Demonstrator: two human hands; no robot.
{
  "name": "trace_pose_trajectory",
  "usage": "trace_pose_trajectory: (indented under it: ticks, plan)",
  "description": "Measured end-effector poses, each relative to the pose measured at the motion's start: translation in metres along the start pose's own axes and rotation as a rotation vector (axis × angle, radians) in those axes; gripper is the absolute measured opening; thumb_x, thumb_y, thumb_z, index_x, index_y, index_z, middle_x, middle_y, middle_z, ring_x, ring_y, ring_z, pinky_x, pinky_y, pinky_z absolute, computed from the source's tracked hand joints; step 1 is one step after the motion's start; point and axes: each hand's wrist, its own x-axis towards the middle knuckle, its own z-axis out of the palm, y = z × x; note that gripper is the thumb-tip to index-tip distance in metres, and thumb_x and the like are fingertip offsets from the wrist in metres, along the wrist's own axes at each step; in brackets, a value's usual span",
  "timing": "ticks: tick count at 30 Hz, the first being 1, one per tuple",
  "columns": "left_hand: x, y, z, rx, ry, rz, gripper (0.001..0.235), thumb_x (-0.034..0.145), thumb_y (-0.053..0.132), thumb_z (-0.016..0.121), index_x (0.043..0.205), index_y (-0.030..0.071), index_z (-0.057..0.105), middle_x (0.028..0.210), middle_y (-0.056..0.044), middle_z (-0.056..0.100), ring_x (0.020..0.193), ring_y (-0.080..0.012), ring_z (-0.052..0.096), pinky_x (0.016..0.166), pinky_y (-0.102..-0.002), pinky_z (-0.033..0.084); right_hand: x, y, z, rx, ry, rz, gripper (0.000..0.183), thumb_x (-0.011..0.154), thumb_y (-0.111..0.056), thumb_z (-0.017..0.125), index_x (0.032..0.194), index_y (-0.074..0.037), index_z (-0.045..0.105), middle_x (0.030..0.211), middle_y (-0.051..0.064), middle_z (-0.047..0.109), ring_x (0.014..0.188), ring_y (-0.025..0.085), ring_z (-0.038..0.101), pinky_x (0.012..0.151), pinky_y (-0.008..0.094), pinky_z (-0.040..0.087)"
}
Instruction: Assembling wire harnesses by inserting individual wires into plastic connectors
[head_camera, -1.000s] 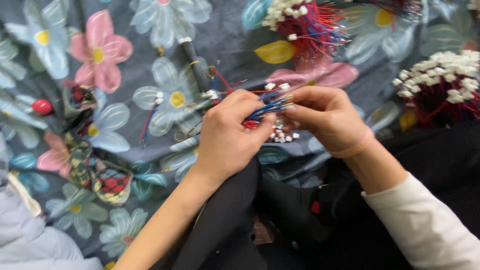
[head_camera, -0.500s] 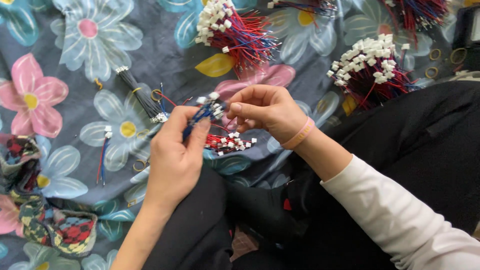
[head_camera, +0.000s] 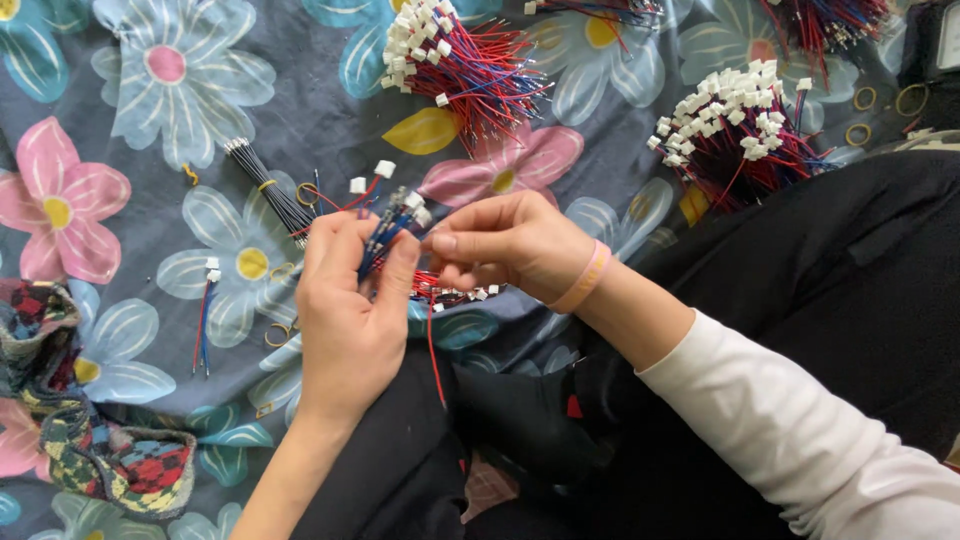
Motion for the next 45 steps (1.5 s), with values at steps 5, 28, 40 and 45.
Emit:
trace_pose_trajectory:
  ticks: [5, 28, 40, 45]
  plan:
    - [0.002, -0.004, 0.002, 0.017, -0.035, 0.088, 0.013, 0.09, 0.014, 0.061, 0.088, 0.001, 0.058, 0.093, -0.015, 0.052, 0.089, -0.0363, 0.058, 0.078, -0.04, 0.047, -0.004, -0.008, 0.0, 0.04, 0.076, 0.028, 0.025, 0.077, -0.001, 0.067, 0.098, 0.012, 0.063, 0.082, 0.022, 0.067, 0.07, 0.022, 0.07, 0.065, 0.024, 0.06]
    - [-0.002, -0.003, -0.007, 0.17, 0.012, 0.06, 0.012, 0.086, 0.019, 0.064, 0.082, 0.008, 0.06, 0.094, -0.004, 0.053, 0.086, -0.0329, 0.062, 0.069, -0.04, 0.051, 0.0, -0.001, -0.01, 0.051, 0.01, -0.079, 0.027, 0.078, 0.004, 0.065, 0.104, 0.011, 0.061, 0.09, 0.025, 0.067, 0.082, 0.031, 0.069, 0.068, 0.035, 0.061]
    - [-0.003, -0.005, 0.0, 0.098, 0.043, 0.049, 0.014, 0.086, 0.019, 0.062, 0.081, 0.006, 0.059, 0.092, -0.005, 0.052, 0.083, -0.0329, 0.061, 0.069, -0.038, 0.05, 0.003, 0.014, -0.009, 0.016, 0.02, -0.163, 0.029, 0.078, 0.003, 0.066, 0.105, 0.012, 0.061, 0.087, 0.024, 0.067, 0.081, 0.031, 0.07, 0.067, 0.037, 0.062]
    - [-0.003, -0.008, 0.002, 0.083, 0.037, 0.081, 0.011, 0.087, 0.015, 0.061, 0.082, 0.005, 0.058, 0.09, -0.008, 0.051, 0.081, -0.0342, 0.06, 0.066, -0.037, 0.049, 0.002, 0.017, -0.004, 0.074, 0.042, -0.164, 0.026, 0.079, 0.004, 0.065, 0.104, 0.011, 0.062, 0.084, 0.023, 0.067, 0.075, 0.031, 0.07, 0.064, 0.035, 0.062]
